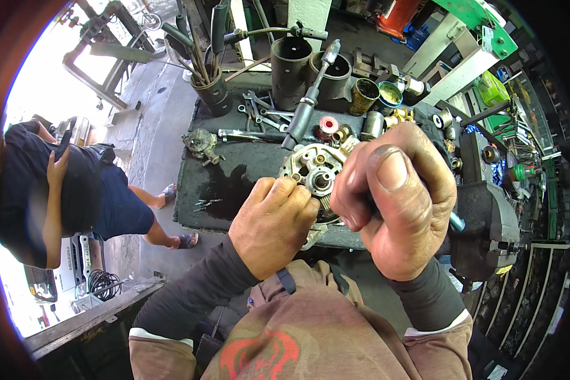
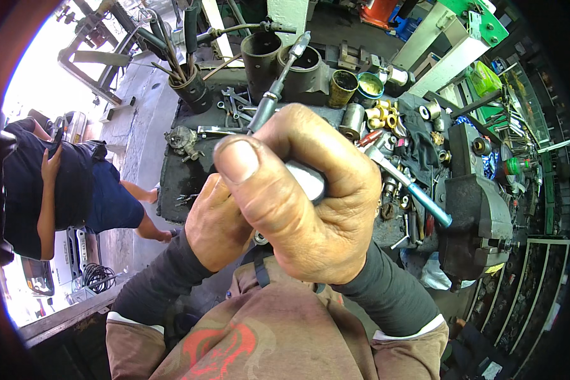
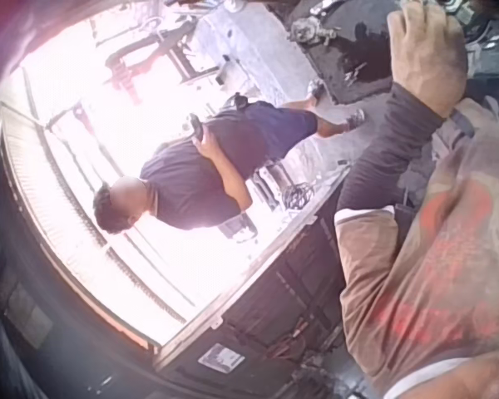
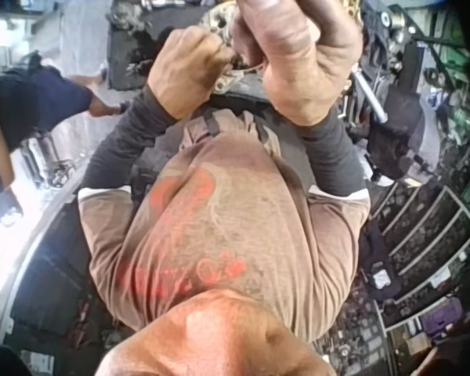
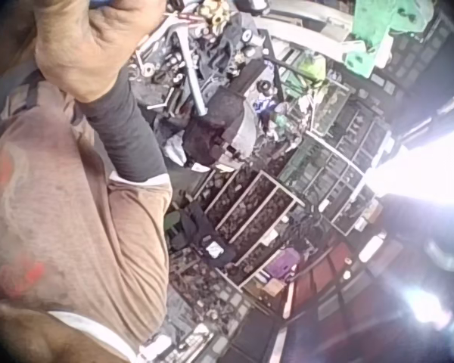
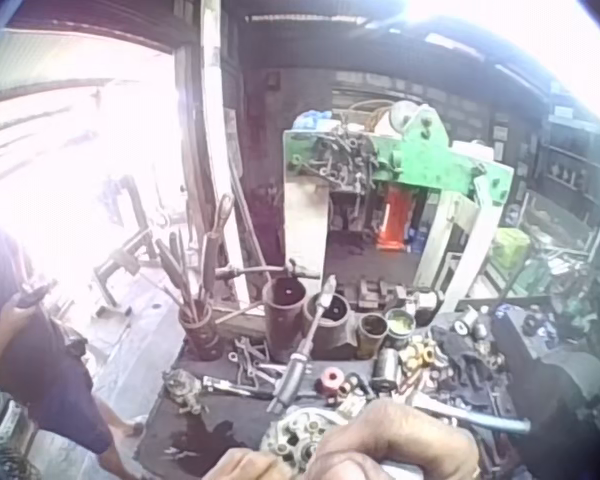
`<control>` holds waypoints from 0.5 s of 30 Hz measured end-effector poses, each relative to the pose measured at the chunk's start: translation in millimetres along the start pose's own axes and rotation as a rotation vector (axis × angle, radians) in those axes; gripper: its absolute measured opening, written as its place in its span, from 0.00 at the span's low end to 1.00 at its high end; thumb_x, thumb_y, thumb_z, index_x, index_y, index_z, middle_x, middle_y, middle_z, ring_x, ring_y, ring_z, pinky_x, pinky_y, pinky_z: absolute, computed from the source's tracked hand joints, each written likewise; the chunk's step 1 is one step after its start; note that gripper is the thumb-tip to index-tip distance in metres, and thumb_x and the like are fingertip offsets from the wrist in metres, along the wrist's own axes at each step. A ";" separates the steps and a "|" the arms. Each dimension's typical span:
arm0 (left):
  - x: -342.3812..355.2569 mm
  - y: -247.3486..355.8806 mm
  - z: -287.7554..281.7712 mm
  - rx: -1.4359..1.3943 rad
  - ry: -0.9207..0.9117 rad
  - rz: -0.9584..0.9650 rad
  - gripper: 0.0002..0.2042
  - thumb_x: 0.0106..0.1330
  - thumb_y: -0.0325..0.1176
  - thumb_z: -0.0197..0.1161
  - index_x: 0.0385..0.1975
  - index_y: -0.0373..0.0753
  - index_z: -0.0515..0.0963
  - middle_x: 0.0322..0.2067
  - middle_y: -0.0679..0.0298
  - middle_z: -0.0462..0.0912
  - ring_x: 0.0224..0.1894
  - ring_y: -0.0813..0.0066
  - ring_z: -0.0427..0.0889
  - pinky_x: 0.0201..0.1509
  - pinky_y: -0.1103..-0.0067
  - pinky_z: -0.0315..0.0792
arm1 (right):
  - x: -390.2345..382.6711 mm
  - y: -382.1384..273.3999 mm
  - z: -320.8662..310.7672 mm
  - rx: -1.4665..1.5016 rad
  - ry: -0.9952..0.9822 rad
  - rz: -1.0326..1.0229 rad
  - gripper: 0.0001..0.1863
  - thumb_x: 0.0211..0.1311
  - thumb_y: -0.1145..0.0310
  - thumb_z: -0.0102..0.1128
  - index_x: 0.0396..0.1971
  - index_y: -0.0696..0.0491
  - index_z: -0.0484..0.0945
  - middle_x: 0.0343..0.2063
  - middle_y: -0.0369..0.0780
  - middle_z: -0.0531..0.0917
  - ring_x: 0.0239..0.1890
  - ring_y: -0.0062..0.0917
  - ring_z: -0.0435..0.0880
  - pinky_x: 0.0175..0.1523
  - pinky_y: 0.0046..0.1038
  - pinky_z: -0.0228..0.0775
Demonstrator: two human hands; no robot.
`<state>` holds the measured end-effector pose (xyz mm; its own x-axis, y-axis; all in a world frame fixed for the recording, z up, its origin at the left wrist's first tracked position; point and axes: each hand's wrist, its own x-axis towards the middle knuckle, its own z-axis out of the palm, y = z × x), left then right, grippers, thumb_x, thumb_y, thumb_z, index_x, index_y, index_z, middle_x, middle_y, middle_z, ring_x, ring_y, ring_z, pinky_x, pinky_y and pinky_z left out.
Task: The person uses a T-handle wrench to loosen and remove a bolt from a mechanical housing. They then use a screwdriver to pry out a small internal component and place it on the workbench.
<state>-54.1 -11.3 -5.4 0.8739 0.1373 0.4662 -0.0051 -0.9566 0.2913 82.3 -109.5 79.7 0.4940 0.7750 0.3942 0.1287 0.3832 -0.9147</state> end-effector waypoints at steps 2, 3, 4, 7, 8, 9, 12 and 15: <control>-0.8 0.4 1.0 -0.043 0.024 -0.002 0.15 0.54 0.29 0.65 0.42 0.37 0.77 0.41 0.62 0.76 0.49 0.63 0.74 0.56 0.68 0.70 | 0.1 0.0 2.3 -0.063 -0.017 -0.078 0.18 0.72 0.57 0.60 0.31 0.59 0.75 0.20 0.39 0.76 0.19 0.19 0.72 0.24 0.23 0.64; -3.4 0.2 1.4 -0.035 0.018 -0.006 0.14 0.54 0.29 0.65 0.42 0.37 0.77 0.41 0.62 0.76 0.49 0.63 0.74 0.56 0.68 0.70 | 4.1 -1.7 -4.3 -0.275 -0.130 -0.157 0.17 0.69 0.58 0.64 0.31 0.59 0.76 0.21 0.40 0.76 0.20 0.22 0.74 0.25 0.24 0.65; -5.6 -0.8 1.7 -0.028 0.012 -0.008 0.14 0.54 0.29 0.65 0.41 0.37 0.78 0.41 0.62 0.76 0.49 0.62 0.74 0.56 0.68 0.70 | 8.4 -4.5 -10.7 -0.492 -0.228 -0.264 0.16 0.66 0.60 0.67 0.32 0.59 0.77 0.23 0.40 0.77 0.21 0.25 0.75 0.27 0.26 0.67; -11.5 -11.7 7.7 -0.491 -0.105 -0.180 0.14 0.52 0.30 0.64 0.39 0.37 0.79 0.41 0.62 0.76 0.49 0.62 0.73 0.54 0.68 0.71 | 17.7 -44.6 -12.1 -0.926 -0.497 -0.187 0.14 0.60 0.64 0.72 0.34 0.57 0.77 0.25 0.43 0.77 0.25 0.37 0.78 0.29 0.33 0.70; -13.0 -12.2 9.6 -0.414 -0.094 -0.147 0.14 0.52 0.30 0.63 0.40 0.37 0.80 0.41 0.62 0.76 0.49 0.63 0.74 0.54 0.68 0.71 | 20.2 -63.5 -10.6 -1.057 -0.605 -0.100 0.14 0.58 0.65 0.73 0.35 0.56 0.76 0.26 0.44 0.77 0.26 0.41 0.79 0.30 0.36 0.70; -12.2 -12.7 12.6 -0.345 -0.080 -0.105 0.14 0.52 0.31 0.63 0.40 0.37 0.80 0.41 0.62 0.76 0.49 0.63 0.74 0.54 0.68 0.71 | 26.2 -70.1 -12.8 -1.051 -0.696 -0.070 0.14 0.58 0.66 0.73 0.36 0.55 0.76 0.27 0.44 0.77 0.27 0.42 0.80 0.31 0.38 0.70; -11.1 -10.7 8.4 -0.023 0.030 0.077 0.15 0.53 0.30 0.64 0.41 0.36 0.80 0.41 0.62 0.77 0.49 0.63 0.75 0.54 0.68 0.71 | 43.8 -70.4 -25.0 -0.975 -0.976 -0.250 0.17 0.57 0.66 0.71 0.40 0.54 0.73 0.32 0.44 0.76 0.36 0.45 0.82 0.33 0.42 0.72; -7.6 -8.8 6.6 -0.114 0.125 0.066 0.14 0.54 0.30 0.64 0.41 0.35 0.81 0.40 0.62 0.77 0.50 0.63 0.76 0.55 0.68 0.72 | 43.9 -80.5 -20.8 -1.053 -0.959 -0.137 0.18 0.57 0.64 0.72 0.41 0.54 0.72 0.36 0.44 0.76 0.37 0.44 0.82 0.32 0.41 0.73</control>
<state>-57.5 -5.6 -16.9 0.8025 0.1126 0.5860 -0.1220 -0.9303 0.3458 111.5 -116.8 168.8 -0.2809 0.9597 0.0023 0.9036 0.2653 -0.3365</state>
